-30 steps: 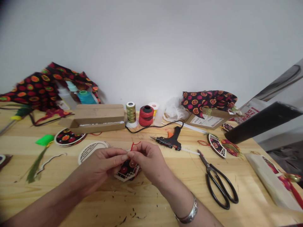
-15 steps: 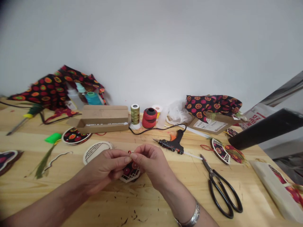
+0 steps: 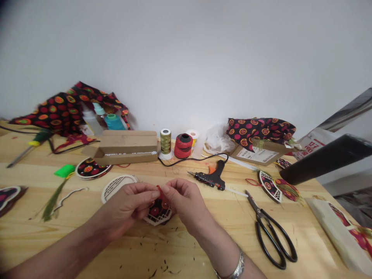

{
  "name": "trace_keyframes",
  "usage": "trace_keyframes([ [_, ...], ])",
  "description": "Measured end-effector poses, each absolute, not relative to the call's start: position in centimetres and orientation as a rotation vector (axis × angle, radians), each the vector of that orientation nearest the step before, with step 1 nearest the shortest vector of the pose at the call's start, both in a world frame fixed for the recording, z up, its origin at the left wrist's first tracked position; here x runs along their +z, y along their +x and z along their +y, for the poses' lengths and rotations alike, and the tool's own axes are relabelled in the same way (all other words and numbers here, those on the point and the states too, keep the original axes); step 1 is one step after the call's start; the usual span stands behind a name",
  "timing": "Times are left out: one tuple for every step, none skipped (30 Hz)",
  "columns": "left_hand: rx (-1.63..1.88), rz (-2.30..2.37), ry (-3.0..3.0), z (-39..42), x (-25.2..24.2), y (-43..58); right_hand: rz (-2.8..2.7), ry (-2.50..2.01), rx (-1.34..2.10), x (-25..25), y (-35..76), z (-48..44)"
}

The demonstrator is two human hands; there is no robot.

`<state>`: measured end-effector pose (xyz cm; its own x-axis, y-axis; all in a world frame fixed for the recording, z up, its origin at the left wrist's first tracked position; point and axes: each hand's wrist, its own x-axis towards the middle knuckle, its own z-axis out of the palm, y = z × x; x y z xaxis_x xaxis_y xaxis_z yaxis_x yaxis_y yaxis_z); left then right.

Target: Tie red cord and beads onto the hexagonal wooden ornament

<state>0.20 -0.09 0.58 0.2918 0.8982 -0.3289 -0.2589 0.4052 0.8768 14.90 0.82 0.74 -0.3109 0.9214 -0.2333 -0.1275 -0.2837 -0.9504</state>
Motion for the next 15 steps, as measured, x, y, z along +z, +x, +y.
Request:
trace_keyframes([
  [0.908,0.971,0.804,-0.03,0.50,0.16,-1.196,-1.124,1.674,0.83,14.92,0.85],
  [0.920,0.975,0.795,0.04,0.41,0.11,-1.240,-1.143,1.640,0.93,14.96,0.90],
  [0.930,0.980,0.783,0.11,0.34,0.08,-1.279,-1.166,1.606,1.03,15.00,0.94],
  [0.939,0.984,0.772,0.19,0.28,0.05,-1.314,-1.193,1.581,1.15,15.05,1.00],
  [0.947,0.986,0.760,0.26,0.26,0.03,-1.344,-1.222,1.565,1.26,15.11,1.06],
  [0.953,0.988,0.748,0.32,0.27,0.02,-1.366,-1.247,1.555,1.37,15.17,1.12],
  [0.961,0.988,0.738,0.36,0.31,0.02,-1.384,-1.266,1.548,1.47,15.24,1.18],
  [0.966,0.989,0.731,0.38,0.36,0.01,-1.402,-1.279,1.541,1.55,15.31,1.24],
  [0.970,0.989,0.727,0.37,0.42,0.00,-1.419,-1.287,1.526,1.60,15.39,1.30],
  [0.970,0.989,0.730,0.34,0.47,-0.02,-1.438,-1.291,1.502,1.64,15.45,1.34],
  [0.971,0.993,0.739,0.29,0.51,-0.05,-1.454,-1.291,1.474,1.66,15.50,1.36],
  [0.973,1.002,0.754,0.24,0.52,-0.08,-1.469,-1.291,1.449,1.68,15.53,1.36],
  [0.975,1.017,0.769,0.19,0.51,-0.10,-1.479,-1.292,1.426,1.69,15.53,1.33],
  [0.976,1.037,0.785,0.15,0.48,-0.12,-1.485,-1.294,1.400,1.71,15.50,1.26],
  [0.977,1.057,0.798,0.11,0.44,-0.13,-1.489,-1.295,1.372,1.73,15.45,1.15],
])
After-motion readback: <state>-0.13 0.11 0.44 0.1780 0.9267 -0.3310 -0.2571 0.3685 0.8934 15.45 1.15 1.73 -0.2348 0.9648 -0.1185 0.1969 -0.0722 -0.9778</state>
